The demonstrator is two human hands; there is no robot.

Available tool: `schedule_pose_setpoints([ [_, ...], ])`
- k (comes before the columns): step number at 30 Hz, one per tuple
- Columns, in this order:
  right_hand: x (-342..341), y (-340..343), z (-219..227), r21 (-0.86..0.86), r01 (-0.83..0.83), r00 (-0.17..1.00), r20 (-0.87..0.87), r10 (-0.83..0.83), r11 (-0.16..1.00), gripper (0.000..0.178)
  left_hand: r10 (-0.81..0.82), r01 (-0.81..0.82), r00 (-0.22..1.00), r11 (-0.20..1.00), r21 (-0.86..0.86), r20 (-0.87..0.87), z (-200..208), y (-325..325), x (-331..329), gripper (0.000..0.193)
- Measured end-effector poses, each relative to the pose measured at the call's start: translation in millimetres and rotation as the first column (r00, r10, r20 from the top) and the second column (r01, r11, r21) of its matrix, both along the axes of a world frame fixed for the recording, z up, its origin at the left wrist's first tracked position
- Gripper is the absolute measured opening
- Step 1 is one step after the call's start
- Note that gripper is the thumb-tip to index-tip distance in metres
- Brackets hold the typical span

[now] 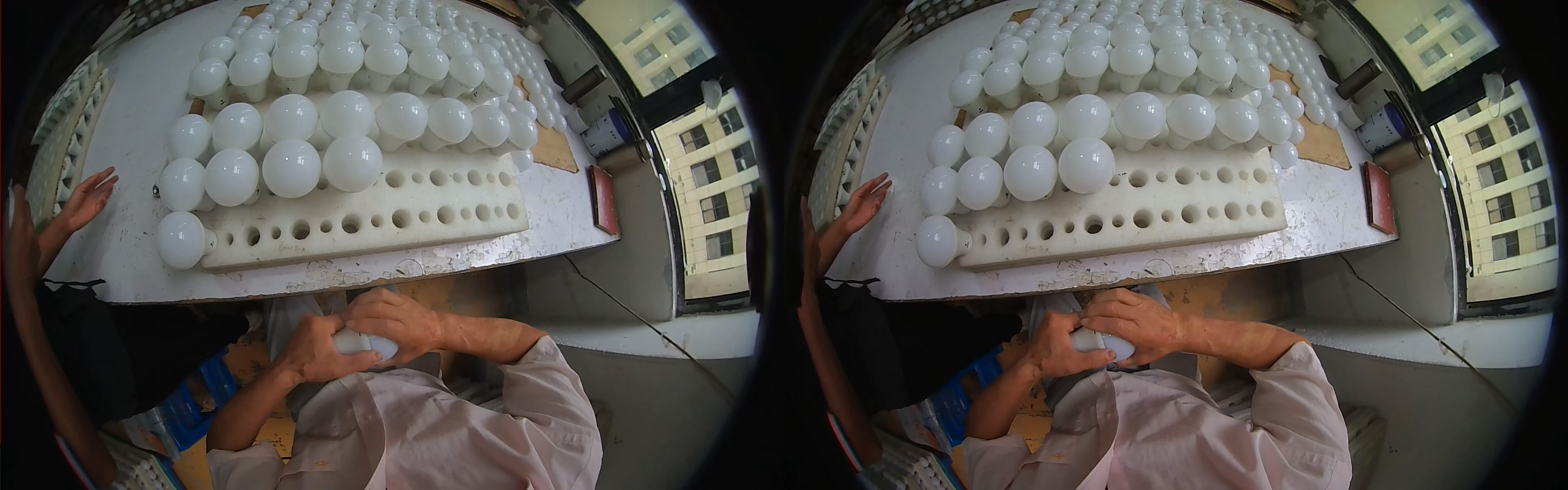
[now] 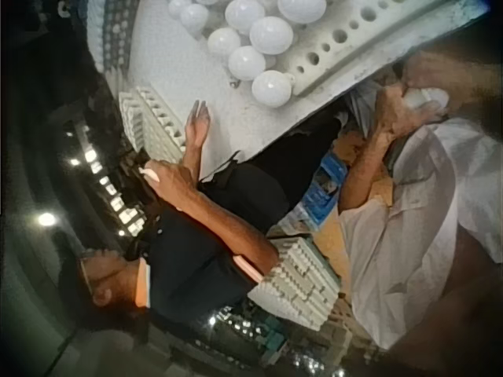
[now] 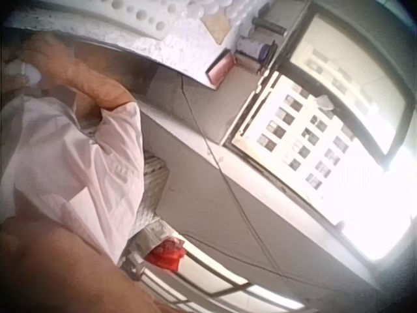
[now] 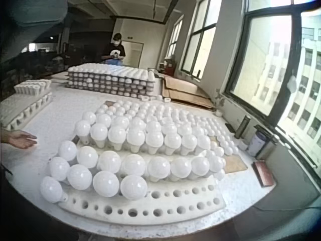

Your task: The person assembles light bulbs by attaching round diffuser caps onto bulb bases by hand and placing the completed bulbs into holes on a foam tray.

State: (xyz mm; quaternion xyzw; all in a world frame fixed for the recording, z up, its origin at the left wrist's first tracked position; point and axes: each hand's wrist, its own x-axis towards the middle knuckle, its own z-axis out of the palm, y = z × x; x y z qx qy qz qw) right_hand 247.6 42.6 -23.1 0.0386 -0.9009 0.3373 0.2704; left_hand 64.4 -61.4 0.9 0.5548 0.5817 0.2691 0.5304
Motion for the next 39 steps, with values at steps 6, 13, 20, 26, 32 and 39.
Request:
schedule_pose_setpoints([
  [6, 1, -20, -4, -0.258, -0.044, 0.989, -0.145, 0.006, 0.965, 0.055, -0.078, 0.058, 0.977, 0.993, 0.106, 0.199, -15, -3, 2, 0.049],
  [13, -9, -12, 4, -0.339, -0.071, 0.997, -0.053, 0.057, 0.938, 0.045, -0.020, 0.029, 0.944, 0.999, -0.024, 0.330, -24, -6, -6, 0.048],
  [20, -32, 14, 45, -0.351, 0.043, 0.999, 0.043, -0.030, 0.936, 0.070, 0.250, -0.173, 0.712, 0.968, -0.180, 0.656, -22, -24, -26, 0.052],
  [26, -95, 42, 82, 0.040, 0.190, 0.966, -0.187, -0.179, 0.981, 0.076, 0.246, -0.345, 0.769, 0.937, 0.060, 0.590, 6, -63, -64, 0.048],
  [32, -148, 42, 84, 0.196, 0.170, 0.982, 0.045, -0.183, 0.966, 0.065, 0.677, -0.841, 0.540, 0.401, 0.363, 0.500, 23, -59, -142, 0.025],
  [39, -86, 38, 75, 0.233, 0.344, 0.929, -0.228, -0.293, 0.909, 0.054, 0.836, -0.562, 0.478, 0.528, 0.637, -0.271, -35, 55, -261, 0.053],
])
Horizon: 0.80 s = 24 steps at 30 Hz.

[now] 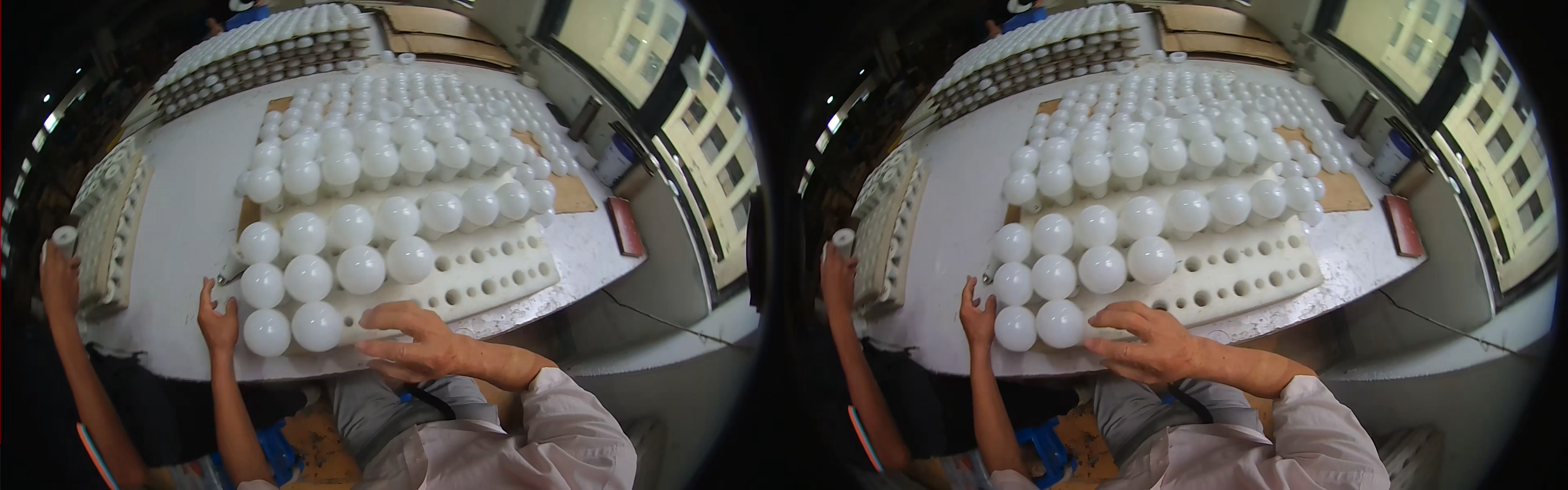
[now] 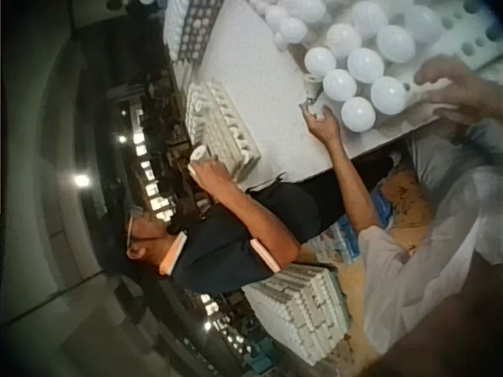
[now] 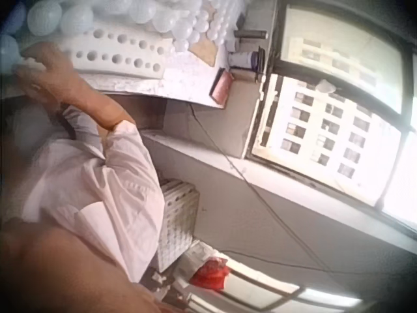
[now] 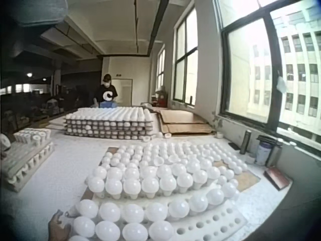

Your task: The person assembles light bulbs by attaching round diffuser caps onto bulb bases by hand and placing the completed bulbs into holes on a foam tray.

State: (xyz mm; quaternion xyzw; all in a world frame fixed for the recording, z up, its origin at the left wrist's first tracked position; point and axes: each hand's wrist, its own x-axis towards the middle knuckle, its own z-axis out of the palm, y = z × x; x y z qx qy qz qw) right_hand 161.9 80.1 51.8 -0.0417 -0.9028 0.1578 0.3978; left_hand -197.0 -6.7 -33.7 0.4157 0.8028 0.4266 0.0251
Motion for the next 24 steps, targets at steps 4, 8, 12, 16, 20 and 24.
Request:
schedule_pose_setpoints([
  [4, 62, 10, 4, -0.062, 0.117, 0.968, -0.215, -0.128, 0.991, 0.044, -0.057, 0.025, 0.991, 0.969, -0.248, -0.123, -55, 30, -81, 0.058],
  [8, 160, 57, -16, -0.179, 0.657, 0.675, -0.292, -0.678, 0.732, 0.041, -0.232, 0.131, 0.577, 0.973, 0.192, 0.783, -38, 65, -63, 0.056],
  [12, 251, 132, -47, -0.325, 0.854, 0.439, 0.033, -0.898, 0.406, 0.036, -0.163, 0.149, 0.897, 0.987, 0.066, 0.410, -40, 56, -70, 0.042],
  [16, 280, 185, -78, -0.055, 0.856, 0.482, 0.449, -0.753, 0.515, 0.062, 0.045, -0.221, 0.868, 0.927, 0.304, 0.495, -45, 9, -53, 0.048],
  [20, 269, 206, -81, -0.084, 0.891, 0.373, 0.697, -0.613, 0.446, 0.067, 0.241, -0.279, 0.952, 0.937, 0.208, 0.189, -11, -74, 12, 0.034],
  [24, 269, 208, -71, -0.050, 0.919, 0.289, 0.760, -0.582, 0.392, 0.069, -0.033, -0.380, 0.742, 0.802, 0.461, 0.669, 20, -121, 76, 0.045],
])
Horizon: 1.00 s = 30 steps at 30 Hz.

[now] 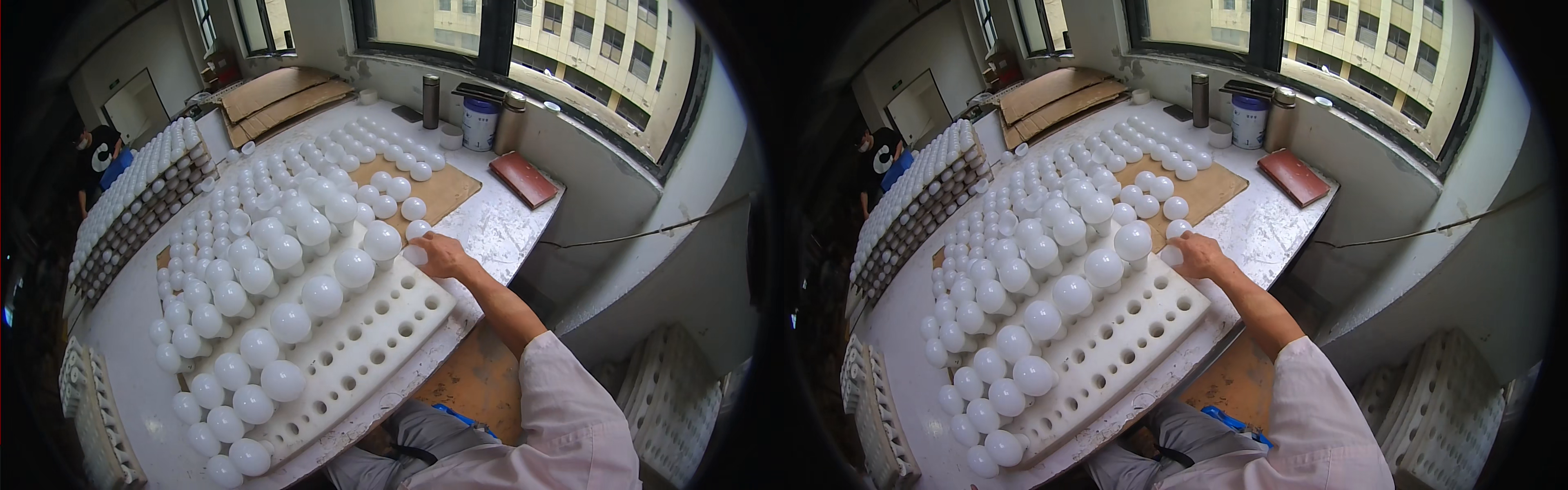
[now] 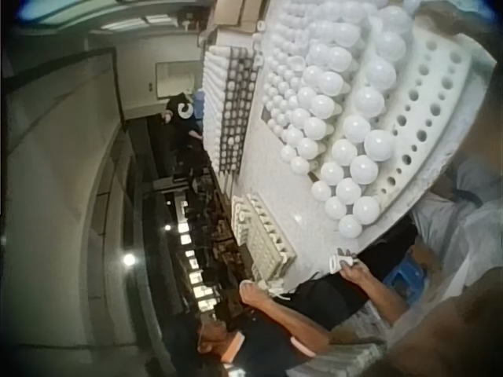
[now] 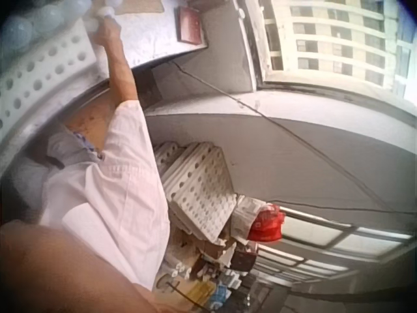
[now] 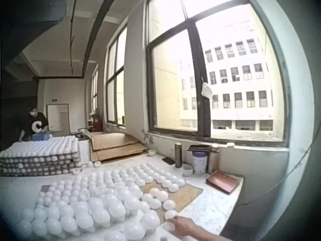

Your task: The person assembles light bulbs by attaching round diffuser caps onto bulb bases by hand and placing the completed bulbs into holes on a foam tray.

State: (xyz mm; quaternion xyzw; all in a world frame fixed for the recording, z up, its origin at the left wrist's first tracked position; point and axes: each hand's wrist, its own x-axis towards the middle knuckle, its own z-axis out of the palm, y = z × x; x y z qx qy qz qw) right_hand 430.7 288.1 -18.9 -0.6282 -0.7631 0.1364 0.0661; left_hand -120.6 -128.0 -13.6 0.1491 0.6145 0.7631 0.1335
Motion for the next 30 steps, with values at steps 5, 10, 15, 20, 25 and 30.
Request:
schedule_pose_setpoints([
  [5, 33, -41, 11, -0.065, 0.070, 0.113, -0.991, -0.073, 0.995, 0.078, -0.552, 0.553, 0.831, 0.811, 0.188, -0.066, 18, -24, 61, 0.046],
  [10, -4, -107, 16, -0.152, -0.325, 0.035, -0.988, -0.149, 0.933, 0.096, -0.798, 0.849, 0.526, 0.474, -0.232, 0.295, 8, 25, 135, 0.062],
  [15, -52, -149, 11, -0.122, -0.549, 0.071, -0.993, -0.099, 0.827, 0.101, -0.979, 0.951, 0.195, 0.173, -0.254, 0.062, 18, 104, 198, 0.052],
  [20, -94, -185, 26, -0.219, -0.713, -0.009, -0.947, -0.321, 0.666, 0.098, -0.977, 0.977, 0.167, 0.146, -0.156, 0.133, 22, 112, 210, 0.048],
  [25, -114, -188, 14, -0.054, -0.764, 0.208, -0.964, 0.166, 0.643, 0.097, -0.968, 0.987, 0.154, 0.142, -0.073, 0.197, 15, 107, 196, 0.045],
  [30, -134, -198, 18, -0.032, -0.766, 0.225, -0.949, 0.220, 0.642, 0.088, -0.977, 0.983, 0.152, 0.133, -0.128, 0.149, 11, 102, 189, 0.045],
])
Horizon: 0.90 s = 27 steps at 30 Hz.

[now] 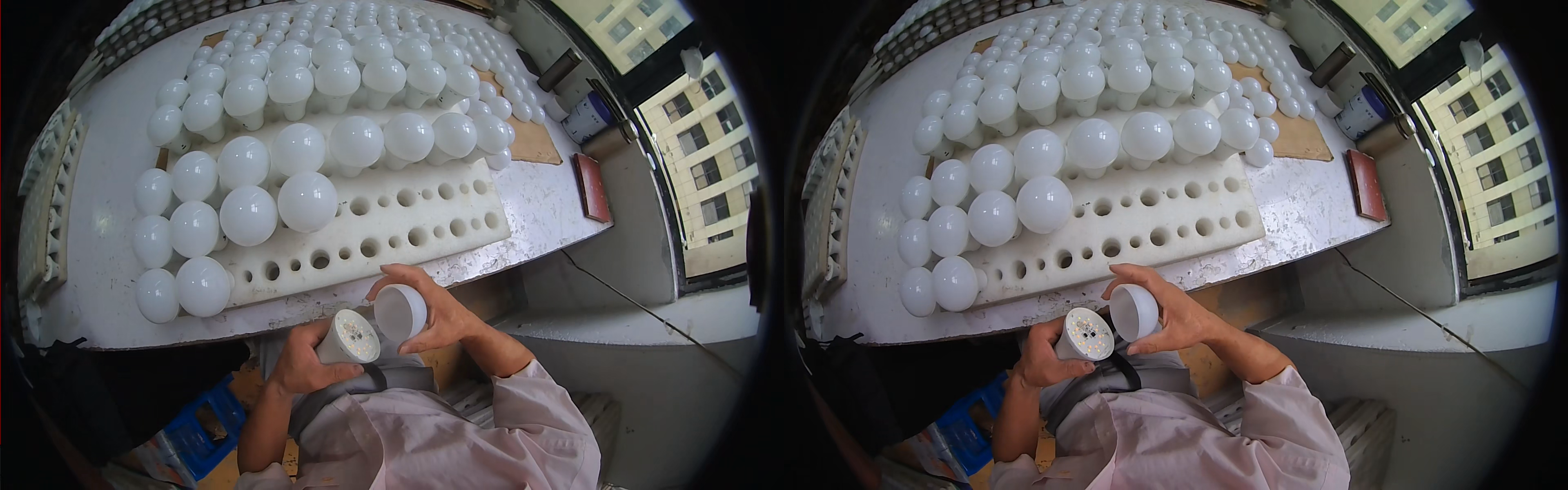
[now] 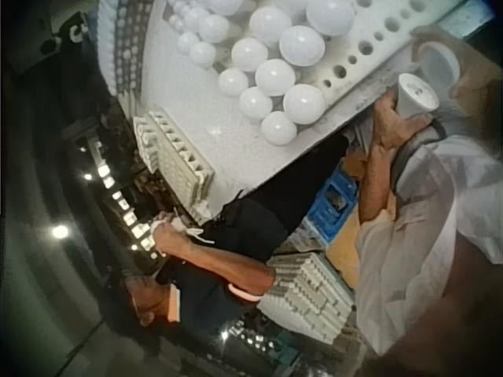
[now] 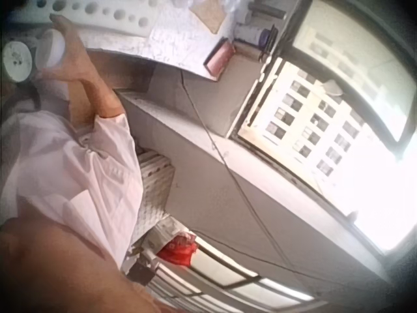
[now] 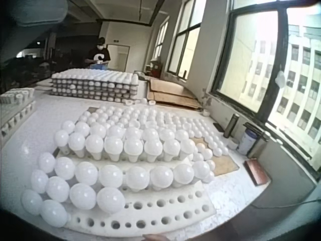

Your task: The person assembles light bulbs by attaching round diffuser caps onto bulb bases by hand and placing the completed bulbs into holes on a foam tray.

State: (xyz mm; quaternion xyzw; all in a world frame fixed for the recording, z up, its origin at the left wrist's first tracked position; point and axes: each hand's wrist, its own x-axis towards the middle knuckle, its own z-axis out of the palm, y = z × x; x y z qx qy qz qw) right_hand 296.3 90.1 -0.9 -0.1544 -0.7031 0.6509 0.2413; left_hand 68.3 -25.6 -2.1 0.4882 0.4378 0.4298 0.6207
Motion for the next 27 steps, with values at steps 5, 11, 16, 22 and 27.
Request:
schedule_pose_setpoints([
  [5, -8, -3, 9, 0.125, -0.058, 0.991, 0.130, 0.042, 0.991, 0.077, -0.003, 0.004, 1.000, 0.999, 0.048, -0.012, -4, -1, 0, 0.046],
  [11, -11, -8, 15, 0.221, -0.148, 0.957, 0.277, 0.084, 0.964, 0.078, -0.023, 0.021, 0.999, 0.998, -0.063, -0.040, -5, -5, 1, 0.047],
  [16, -17, -14, 24, 0.291, -0.285, 0.894, 0.425, 0.143, 0.913, 0.083, -0.032, 0.023, 0.994, 0.996, -0.086, -0.107, -3, -8, 1, 0.046],
  [22, -18, -20, 14, 0.385, -0.331, 0.908, 0.377, 0.181, 0.861, 0.083, -0.045, 0.028, 0.987, 0.993, -0.112, -0.151, -1, -12, 6, 0.044],
  [27, -20, -26, 9, 0.417, -0.305, 0.928, 0.334, 0.167, 0.856, 0.081, -0.066, 0.048, 0.984, 0.993, -0.106, -0.165, -7, -16, 9, 0.046],
])
